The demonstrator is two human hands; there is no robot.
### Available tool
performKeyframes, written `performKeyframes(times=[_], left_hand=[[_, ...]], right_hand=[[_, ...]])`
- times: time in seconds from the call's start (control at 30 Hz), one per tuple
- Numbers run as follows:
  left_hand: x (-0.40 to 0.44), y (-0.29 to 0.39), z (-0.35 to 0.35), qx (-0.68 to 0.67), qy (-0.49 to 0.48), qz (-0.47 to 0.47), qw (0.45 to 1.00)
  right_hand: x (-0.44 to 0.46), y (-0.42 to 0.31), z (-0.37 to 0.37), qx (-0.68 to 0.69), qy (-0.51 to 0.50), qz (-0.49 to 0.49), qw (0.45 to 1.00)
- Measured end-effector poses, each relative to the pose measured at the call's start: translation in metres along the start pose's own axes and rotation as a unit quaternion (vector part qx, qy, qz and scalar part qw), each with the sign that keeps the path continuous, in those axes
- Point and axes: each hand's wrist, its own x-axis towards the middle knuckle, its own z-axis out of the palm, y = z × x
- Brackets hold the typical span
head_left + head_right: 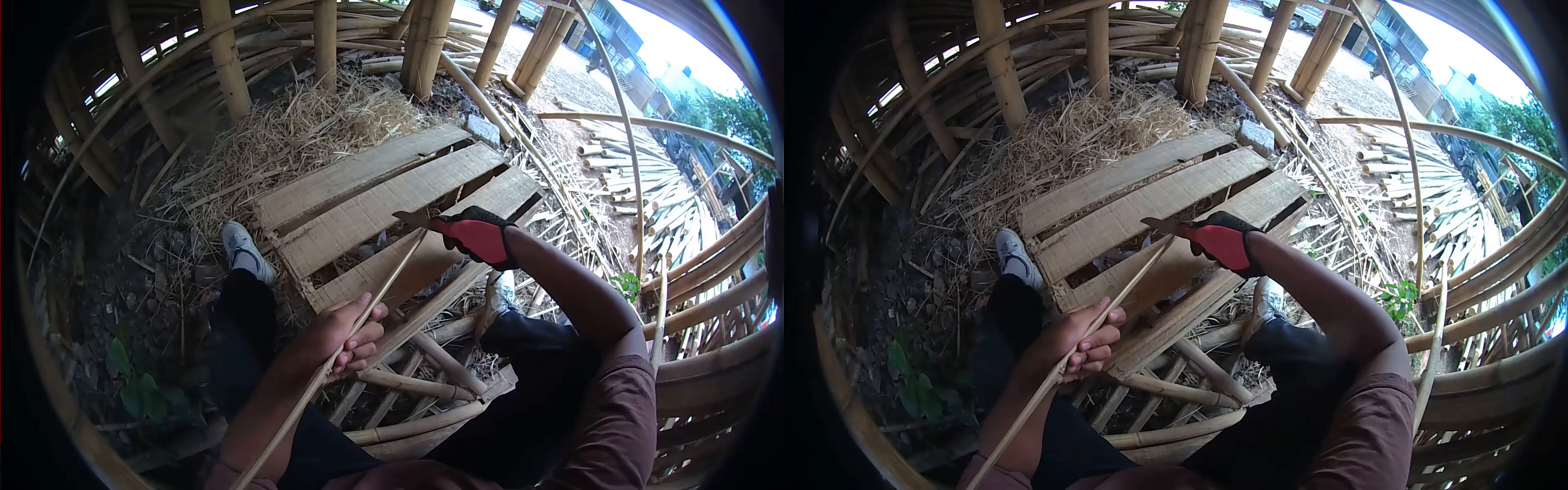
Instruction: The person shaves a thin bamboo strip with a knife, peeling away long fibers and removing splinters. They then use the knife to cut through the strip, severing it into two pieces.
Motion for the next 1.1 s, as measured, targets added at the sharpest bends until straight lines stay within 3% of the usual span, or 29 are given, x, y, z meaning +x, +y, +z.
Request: performKeyframes(times=[0.2,0.27,0.4,0.53,0.57,0.73,0.8,0.87,1.1], left_hand=[[-0.003,0.001,0.000,0.025,0.007,-0.001,1.000],[-0.005,0.001,0.001,0.023,0.011,-0.003,1.000],[-0.008,0.000,0.000,0.019,0.011,0.001,1.000],[-0.011,-0.002,0.001,0.028,0.020,0.005,0.999],[-0.011,-0.002,0.000,0.022,0.019,0.003,1.000],[-0.003,-0.005,-0.006,-0.054,-0.020,-0.010,0.998],[-0.002,-0.005,-0.008,-0.067,-0.029,-0.011,0.997],[0.000,-0.004,-0.010,-0.092,-0.030,-0.018,0.995],[0.003,-0.009,-0.016,-0.158,-0.055,-0.021,0.986]], right_hand=[[0.005,-0.002,-0.001,-0.007,0.083,0.032,0.996],[0.011,0.002,-0.012,0.003,-0.022,0.030,0.999],[-0.001,-0.001,0.004,0.043,0.025,0.035,0.998],[-0.008,-0.004,0.006,0.055,-0.026,0.060,0.996],[-0.017,-0.011,0.009,0.093,-0.151,0.072,0.982],[-0.002,-0.011,0.015,0.037,-0.039,0.021,0.998],[0.001,-0.002,0.017,0.055,-0.025,0.024,0.998],[-0.024,-0.023,0.036,0.052,-0.077,0.034,0.995],[-0.006,-0.023,0.030,0.020,-0.022,0.011,0.999]])
